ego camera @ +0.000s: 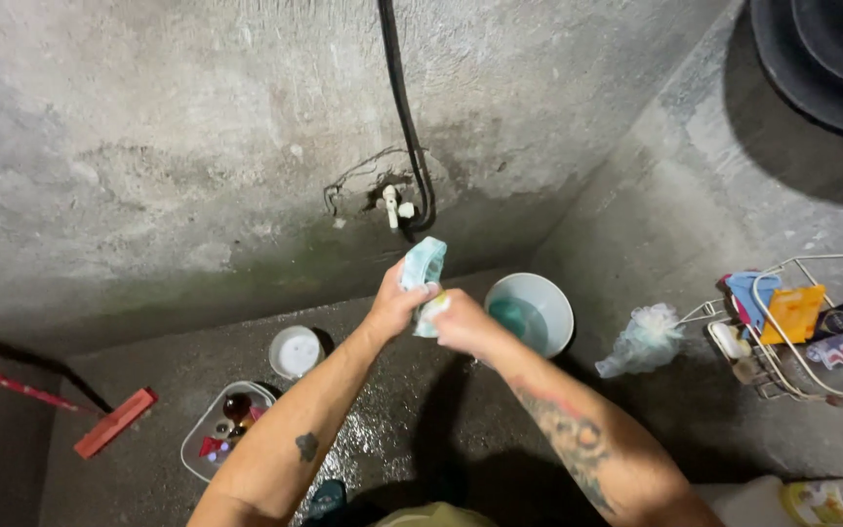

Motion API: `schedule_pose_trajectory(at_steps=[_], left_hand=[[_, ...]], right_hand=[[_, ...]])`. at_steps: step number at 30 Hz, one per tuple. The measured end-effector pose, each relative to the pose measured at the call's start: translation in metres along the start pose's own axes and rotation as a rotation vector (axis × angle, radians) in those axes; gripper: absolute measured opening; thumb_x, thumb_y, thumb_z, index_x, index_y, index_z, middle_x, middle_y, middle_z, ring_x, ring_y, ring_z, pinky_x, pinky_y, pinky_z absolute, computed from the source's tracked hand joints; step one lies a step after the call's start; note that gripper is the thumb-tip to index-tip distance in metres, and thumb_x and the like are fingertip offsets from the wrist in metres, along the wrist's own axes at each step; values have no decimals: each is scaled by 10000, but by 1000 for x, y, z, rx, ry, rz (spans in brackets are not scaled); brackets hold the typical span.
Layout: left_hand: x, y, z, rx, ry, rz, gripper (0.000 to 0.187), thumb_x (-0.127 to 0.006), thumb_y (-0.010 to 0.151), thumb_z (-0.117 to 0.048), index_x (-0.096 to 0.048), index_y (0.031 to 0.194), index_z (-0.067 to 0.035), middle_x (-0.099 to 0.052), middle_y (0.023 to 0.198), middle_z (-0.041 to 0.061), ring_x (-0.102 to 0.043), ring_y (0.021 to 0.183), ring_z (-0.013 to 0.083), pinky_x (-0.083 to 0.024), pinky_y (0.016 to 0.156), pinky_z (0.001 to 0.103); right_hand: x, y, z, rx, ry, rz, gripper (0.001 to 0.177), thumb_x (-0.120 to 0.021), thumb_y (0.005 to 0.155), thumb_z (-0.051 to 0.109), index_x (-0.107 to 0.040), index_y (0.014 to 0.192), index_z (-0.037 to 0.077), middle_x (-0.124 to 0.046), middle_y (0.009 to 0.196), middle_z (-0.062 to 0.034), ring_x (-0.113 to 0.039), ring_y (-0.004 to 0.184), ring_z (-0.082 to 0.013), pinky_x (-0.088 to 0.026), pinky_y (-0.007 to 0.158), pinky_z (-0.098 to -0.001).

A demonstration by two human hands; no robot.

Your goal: Cleaning a plastic soap dish and a sponge under a running faucet in a bathroom.

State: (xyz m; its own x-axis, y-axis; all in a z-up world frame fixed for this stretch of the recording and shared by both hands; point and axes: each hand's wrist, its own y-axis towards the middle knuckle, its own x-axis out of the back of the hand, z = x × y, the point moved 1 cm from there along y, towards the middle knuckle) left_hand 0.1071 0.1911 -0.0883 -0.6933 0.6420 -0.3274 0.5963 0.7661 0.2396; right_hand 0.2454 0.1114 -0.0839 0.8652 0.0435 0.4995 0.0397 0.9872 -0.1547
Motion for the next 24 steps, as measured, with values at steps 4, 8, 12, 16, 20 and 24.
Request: schedule_pose_trajectory(at_steps=[4, 8, 12, 16, 20, 24], left_hand=[[2, 2, 4, 104, -148, -85, 515, -699, 861, -183, -572, 1313, 31, -670, 1106, 79, -638, 1016, 184, -533, 926, 326], [0, 2, -8, 131, -53, -34, 503, -694, 847, -179, -585, 1301, 9, -664, 1102, 74, -628, 1009, 183, -526, 920, 334], [19, -2, 3, 309, -51, -85, 543, -694, 848, -243, -582, 1300, 36, -664, 1099, 131, -665, 1016, 232, -566, 942, 404], [33, -9, -12, 220, -292, 71, 606, -672, 910, -304, -588, 1357, 96, -698, 1235, 199, -700, 1092, 281, -585, 975, 390], [22, -13, -73, 326, -441, 100, 664, -646, 840, -324, -510, 1406, -6, -671, 1275, 173, -722, 1026, 299, -605, 643, 409], [20, -16, -90, 355, -469, 130, 636, -610, 835, -265, -492, 1417, -39, -670, 1258, 178, -732, 999, 328, -643, 688, 463]], right_hand=[[10, -31, 54, 366, -615, -172, 150, -659, 811, 67, -744, 930, 34, -716, 923, -146, -678, 860, -335, -540, 704, -429], [2, -31, 60, 348, -854, -259, 173, -681, 817, 80, -726, 981, 51, -671, 1079, -127, -628, 1003, -322, -535, 802, -445], [-8, -26, 44, 210, -292, -102, 193, -649, 840, 62, -712, 1018, 22, -679, 1041, -128, -674, 968, -293, -542, 834, -404], [6, -22, 7, 200, 123, 14, 206, -640, 852, 51, -723, 1037, 15, -733, 1001, -117, -717, 896, -245, -575, 803, -343], [20, -21, -39, -146, 359, -199, 276, -675, 847, 46, -640, 1119, 12, -731, 1024, -124, -723, 884, -223, -599, 781, -344], [20, -30, 5, 36, 650, -429, 322, -615, 838, 14, -710, 1145, -5, -750, 1048, -109, -713, 918, -201, -581, 837, -329]])
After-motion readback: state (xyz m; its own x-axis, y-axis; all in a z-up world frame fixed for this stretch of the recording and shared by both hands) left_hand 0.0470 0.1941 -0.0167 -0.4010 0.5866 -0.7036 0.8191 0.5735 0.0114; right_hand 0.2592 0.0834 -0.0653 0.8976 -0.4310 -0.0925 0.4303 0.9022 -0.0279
